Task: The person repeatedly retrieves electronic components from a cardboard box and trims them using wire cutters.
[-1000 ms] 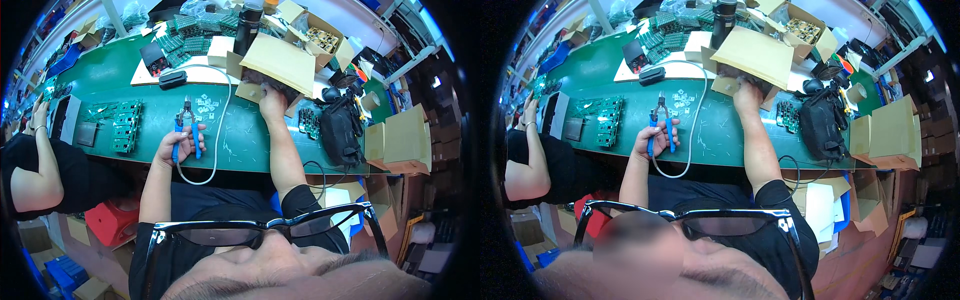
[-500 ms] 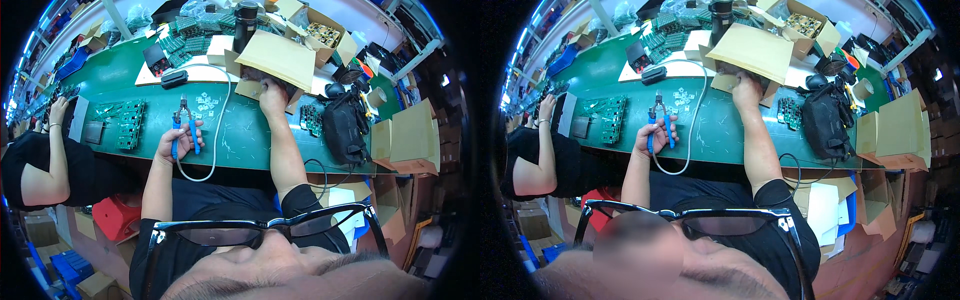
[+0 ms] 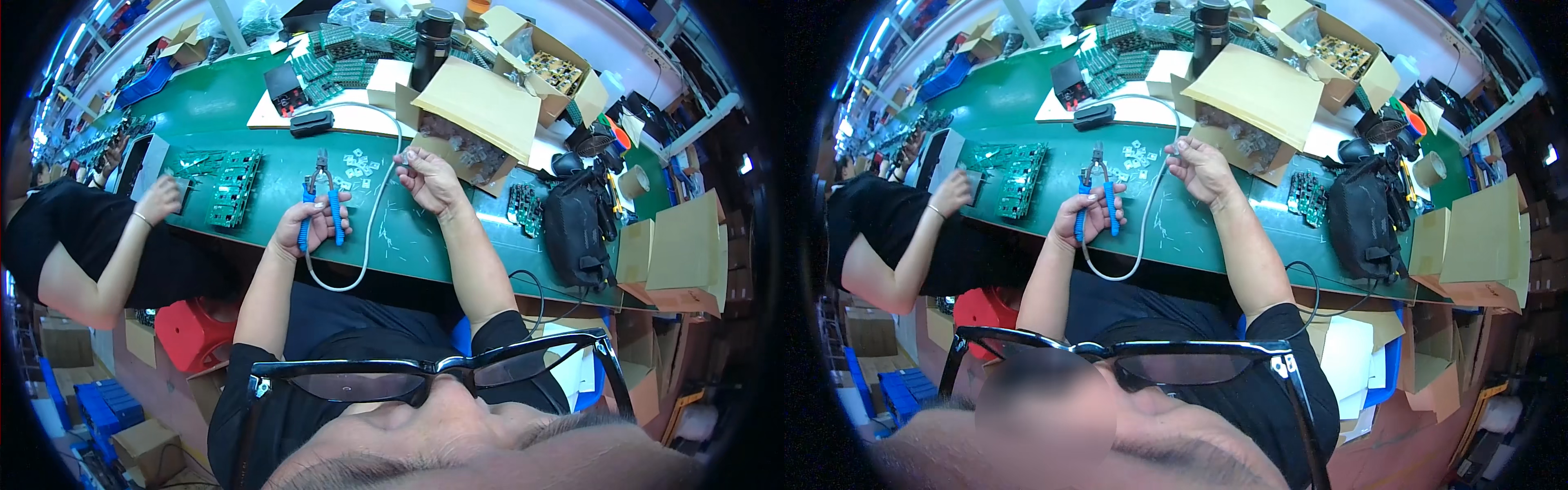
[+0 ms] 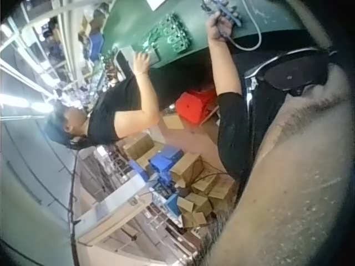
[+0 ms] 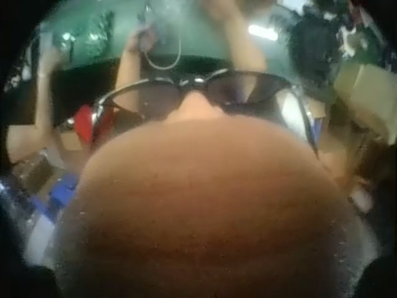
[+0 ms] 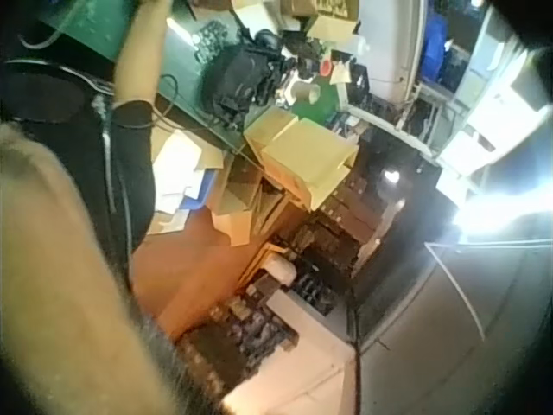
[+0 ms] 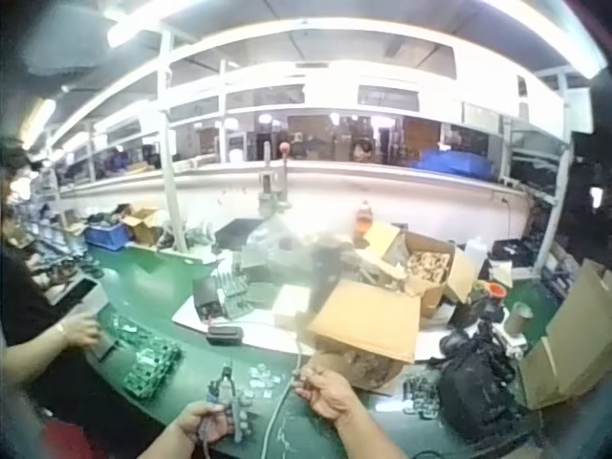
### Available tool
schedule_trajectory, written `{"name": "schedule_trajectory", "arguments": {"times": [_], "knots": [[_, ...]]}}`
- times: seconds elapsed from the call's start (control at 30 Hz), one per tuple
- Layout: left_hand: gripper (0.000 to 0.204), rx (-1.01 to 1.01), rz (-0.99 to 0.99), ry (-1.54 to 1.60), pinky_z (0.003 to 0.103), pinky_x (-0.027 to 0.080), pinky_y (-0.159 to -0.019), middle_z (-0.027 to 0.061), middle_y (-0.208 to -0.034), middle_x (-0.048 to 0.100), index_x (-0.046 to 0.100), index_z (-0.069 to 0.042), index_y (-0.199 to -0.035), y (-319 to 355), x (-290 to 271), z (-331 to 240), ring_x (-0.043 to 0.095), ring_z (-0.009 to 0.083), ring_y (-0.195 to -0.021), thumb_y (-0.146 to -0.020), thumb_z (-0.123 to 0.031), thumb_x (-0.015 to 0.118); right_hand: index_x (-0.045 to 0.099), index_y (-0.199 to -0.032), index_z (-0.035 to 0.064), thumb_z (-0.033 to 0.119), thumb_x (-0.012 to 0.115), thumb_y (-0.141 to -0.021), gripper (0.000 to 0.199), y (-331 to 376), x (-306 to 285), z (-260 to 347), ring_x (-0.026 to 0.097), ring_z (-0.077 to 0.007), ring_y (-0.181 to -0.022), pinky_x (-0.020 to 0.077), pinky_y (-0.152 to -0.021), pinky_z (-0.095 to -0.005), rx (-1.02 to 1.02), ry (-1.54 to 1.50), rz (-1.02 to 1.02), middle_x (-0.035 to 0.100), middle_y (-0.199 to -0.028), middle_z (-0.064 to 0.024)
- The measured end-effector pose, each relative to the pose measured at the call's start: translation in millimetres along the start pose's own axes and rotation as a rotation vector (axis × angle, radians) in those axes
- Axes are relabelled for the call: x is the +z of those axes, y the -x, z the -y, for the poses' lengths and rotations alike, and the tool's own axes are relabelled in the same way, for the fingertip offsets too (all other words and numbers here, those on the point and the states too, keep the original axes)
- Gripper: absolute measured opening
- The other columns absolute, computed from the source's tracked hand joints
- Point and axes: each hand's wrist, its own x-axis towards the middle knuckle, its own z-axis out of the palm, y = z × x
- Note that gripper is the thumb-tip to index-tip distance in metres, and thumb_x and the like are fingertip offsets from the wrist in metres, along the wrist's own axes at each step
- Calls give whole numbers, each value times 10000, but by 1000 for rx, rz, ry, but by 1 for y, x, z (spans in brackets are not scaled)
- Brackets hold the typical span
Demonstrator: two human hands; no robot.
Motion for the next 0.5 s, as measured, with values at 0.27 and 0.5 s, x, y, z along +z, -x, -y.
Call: {"name": "schedule_trajectory", "arguments": {"times": [0.27,0.5], "knots": [[565,-81,-301,-503,387,574,-956,120,-1133,714,563,83,-1444,3,51,-1,730,245,-975,-953,-171,680,690,-1148,47,97,698,-1040,119,5,17,-11,707,-146,-932,605,-844,-280,30,-5,64,727,-1126,-105],[367,-3,-317,-1006,285,504,-785,10,-945,695,685,4,-1206,6,70,1,621,96,-839,-927,-219,767,705,-1175,16,-7,730,-977,202,8,22,-6,716,-193,-998,610,-903,-294,33,-86,113,726,-1147,-131]]}}
